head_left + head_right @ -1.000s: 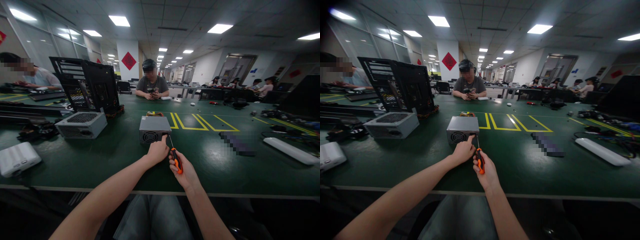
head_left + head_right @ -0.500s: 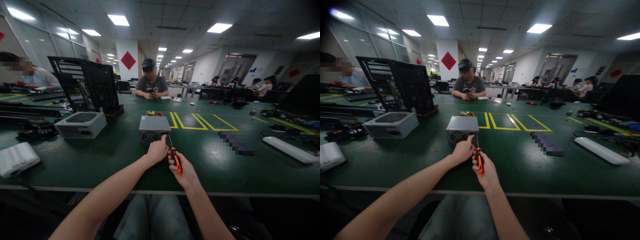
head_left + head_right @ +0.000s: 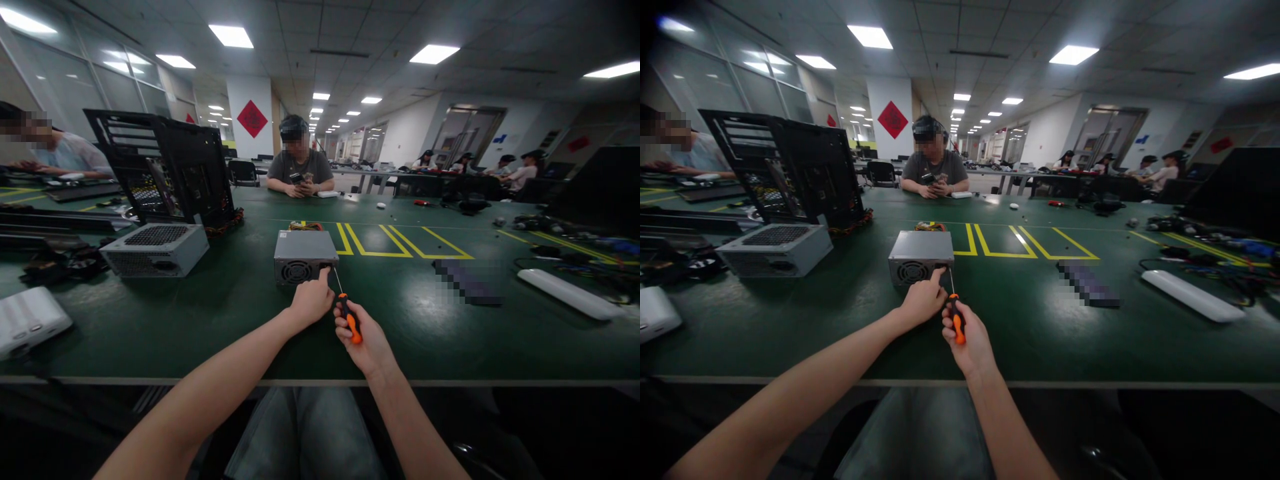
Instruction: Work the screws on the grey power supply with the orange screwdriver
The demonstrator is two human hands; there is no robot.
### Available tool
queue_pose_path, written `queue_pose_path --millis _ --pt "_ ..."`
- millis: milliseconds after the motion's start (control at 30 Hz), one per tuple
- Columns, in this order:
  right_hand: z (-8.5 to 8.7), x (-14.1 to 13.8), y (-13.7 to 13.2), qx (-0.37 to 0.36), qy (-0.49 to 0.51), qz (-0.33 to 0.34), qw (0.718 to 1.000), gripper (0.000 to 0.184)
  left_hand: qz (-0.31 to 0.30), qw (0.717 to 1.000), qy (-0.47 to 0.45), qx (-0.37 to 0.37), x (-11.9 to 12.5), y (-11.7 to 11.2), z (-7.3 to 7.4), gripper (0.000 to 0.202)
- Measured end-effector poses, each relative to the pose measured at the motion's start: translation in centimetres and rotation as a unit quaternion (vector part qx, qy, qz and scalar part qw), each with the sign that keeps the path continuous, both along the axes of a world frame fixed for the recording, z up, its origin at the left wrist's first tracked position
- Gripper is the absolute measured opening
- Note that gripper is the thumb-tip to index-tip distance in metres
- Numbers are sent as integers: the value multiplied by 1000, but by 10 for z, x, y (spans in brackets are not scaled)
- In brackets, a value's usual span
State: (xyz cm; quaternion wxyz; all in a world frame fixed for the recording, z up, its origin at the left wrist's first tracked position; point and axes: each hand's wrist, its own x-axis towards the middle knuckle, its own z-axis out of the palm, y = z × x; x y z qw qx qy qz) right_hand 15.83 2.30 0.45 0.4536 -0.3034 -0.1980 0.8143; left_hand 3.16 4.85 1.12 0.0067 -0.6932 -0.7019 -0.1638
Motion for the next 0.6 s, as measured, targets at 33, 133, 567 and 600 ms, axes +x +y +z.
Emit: queue_pose_path --millis 33,133,567,600 --pt "0 0 0 -2 2 4 1000 11 0 1000 0 1 0 0 0 50" --pt "1 0 0 -6 6 14 1000 17 -9 1000 -4 1 -1 0 -1 53" --pt "-3 0 0 9 1 -11 1000 4 3 1000 3 4 1 -1 0 51" --pt "-2 0 0 4 2 -8 1000 7 3 1000 2 4 1 -1 0 51"
